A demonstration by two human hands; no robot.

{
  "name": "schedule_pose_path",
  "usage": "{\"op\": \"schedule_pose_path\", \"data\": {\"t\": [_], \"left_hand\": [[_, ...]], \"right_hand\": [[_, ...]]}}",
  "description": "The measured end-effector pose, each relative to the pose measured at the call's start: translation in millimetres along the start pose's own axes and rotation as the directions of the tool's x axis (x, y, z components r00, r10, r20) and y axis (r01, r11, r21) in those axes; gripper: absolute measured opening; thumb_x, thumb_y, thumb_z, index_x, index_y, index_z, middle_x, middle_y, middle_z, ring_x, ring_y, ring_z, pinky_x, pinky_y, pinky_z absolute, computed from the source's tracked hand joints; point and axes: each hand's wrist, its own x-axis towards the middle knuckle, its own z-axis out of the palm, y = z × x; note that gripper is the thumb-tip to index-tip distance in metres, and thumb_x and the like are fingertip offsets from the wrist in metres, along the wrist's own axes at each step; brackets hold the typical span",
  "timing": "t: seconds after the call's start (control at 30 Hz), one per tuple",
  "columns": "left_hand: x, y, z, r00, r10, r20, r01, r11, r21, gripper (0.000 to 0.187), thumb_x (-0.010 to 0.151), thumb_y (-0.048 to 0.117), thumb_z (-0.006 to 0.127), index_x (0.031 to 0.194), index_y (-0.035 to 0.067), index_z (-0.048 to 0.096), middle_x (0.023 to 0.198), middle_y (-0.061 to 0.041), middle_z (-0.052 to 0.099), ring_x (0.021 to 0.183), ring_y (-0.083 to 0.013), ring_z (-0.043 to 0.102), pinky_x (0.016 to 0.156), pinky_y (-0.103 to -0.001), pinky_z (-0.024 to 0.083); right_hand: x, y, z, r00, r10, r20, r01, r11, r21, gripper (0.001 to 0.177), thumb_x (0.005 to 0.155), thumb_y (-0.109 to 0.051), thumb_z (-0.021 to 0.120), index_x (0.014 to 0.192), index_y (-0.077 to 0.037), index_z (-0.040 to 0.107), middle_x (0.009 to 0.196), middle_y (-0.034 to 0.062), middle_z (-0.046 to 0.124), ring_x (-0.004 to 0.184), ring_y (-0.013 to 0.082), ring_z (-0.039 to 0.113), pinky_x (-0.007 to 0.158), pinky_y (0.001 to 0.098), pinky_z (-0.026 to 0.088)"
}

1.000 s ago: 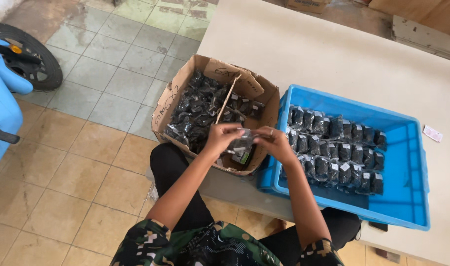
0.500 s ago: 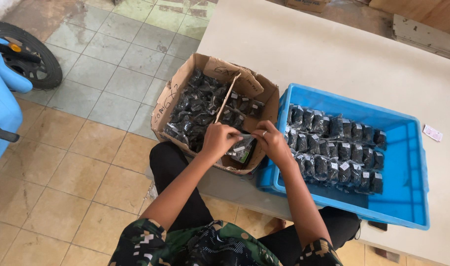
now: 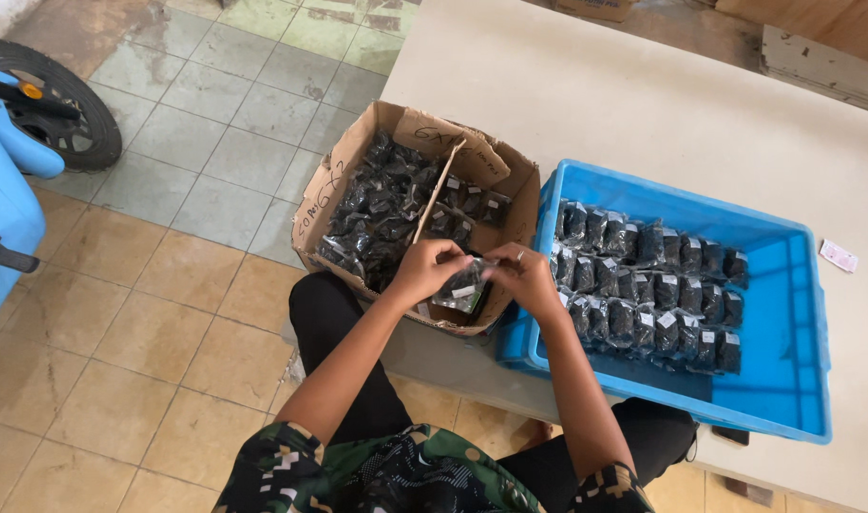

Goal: The person picks up small objects packaged in plastic bags from a cardboard box and places them into a blue plastic bin.

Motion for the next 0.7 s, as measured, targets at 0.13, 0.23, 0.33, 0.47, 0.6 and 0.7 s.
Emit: {"op": "schedule_pose_path", "data": {"t": [0.13,0.23,0.33,0.47,0.6,0.7], "left_hand": [[4,-10,9,1.000,-0.028,0.009,0.028,0.996,-0.083,0.006,0.073,0.019,0.063,0.075,0.015,0.066,0.060,-0.002,0.064,0.065,-0.0162,0.061,0.060,-0.026,0.045],[6,-20,13,0.999,-0.044,-0.013,0.043,0.997,-0.062,0.015,0.071,0.025,0.065,0.085,0.022,0.060,0.063,0.001,0.063,0.068,-0.0164,0.061,0.063,-0.027,0.046],[4,-12,12,0.998,0.067,0.010,-0.067,0.998,-0.005,0.011,0.076,0.024,0.061,0.086,0.018,0.064,0.067,-0.003,0.064,0.071,-0.0186,0.059,0.065,-0.030,0.044],[0,-4,5,0.974,0.223,0.033,-0.224,0.940,0.258,0.015,0.067,0.030,0.070,0.075,0.017,0.067,0.065,-0.004,0.062,0.070,-0.0241,0.055,0.067,-0.035,0.043],[9,-22,8,0.951,0.309,0.014,-0.268,0.801,0.535,0.010,0.073,0.028,0.064,0.079,0.020,0.067,0.085,0.000,0.059,0.085,-0.0227,0.052,0.073,-0.037,0.041],[16,-38,12,0.916,0.402,0.001,-0.331,0.754,0.568,0.009,0.075,0.031,0.061,0.075,0.022,0.062,0.089,0.009,0.058,0.090,-0.0155,0.053,0.071,-0.031,0.041]], "right_hand": [[-6,11,4,0.998,-0.063,0.008,0.064,0.993,-0.096,0.008,0.071,-0.006,0.069,0.079,-0.006,0.067,0.076,0.0068,0.065,0.066,0.0230,0.063,0.060,0.0307,0.050],[-6,10,3,0.989,-0.145,0.006,0.143,0.968,-0.204,0.003,0.076,-0.005,0.065,0.079,-0.005,0.065,0.078,0.0080,0.064,0.066,0.0257,0.062,0.058,0.0323,0.050],[-4,12,2,0.988,-0.155,0.005,0.153,0.968,-0.201,0.005,0.080,-0.004,0.059,0.077,-0.003,0.063,0.080,0.0090,0.061,0.065,0.0235,0.060,0.059,0.0325,0.049],[-6,26,9,0.990,-0.144,-0.011,0.141,0.981,-0.133,0.013,0.086,-0.005,0.051,0.076,-0.001,0.058,0.077,0.0099,0.058,0.067,0.0280,0.059,0.059,0.0327,0.048],[-9,52,18,0.994,-0.110,-0.010,0.109,0.993,-0.043,0.016,0.087,-0.007,0.050,0.074,-0.003,0.057,0.068,0.0084,0.056,0.064,0.0273,0.058,0.058,0.0332,0.045],[-4,47,25,0.998,-0.005,-0.070,0.005,1.000,0.005,0.011,0.084,-0.005,0.055,0.076,-0.004,0.063,0.066,0.0097,0.060,0.063,0.0247,0.060,0.060,0.0325,0.045]]}}
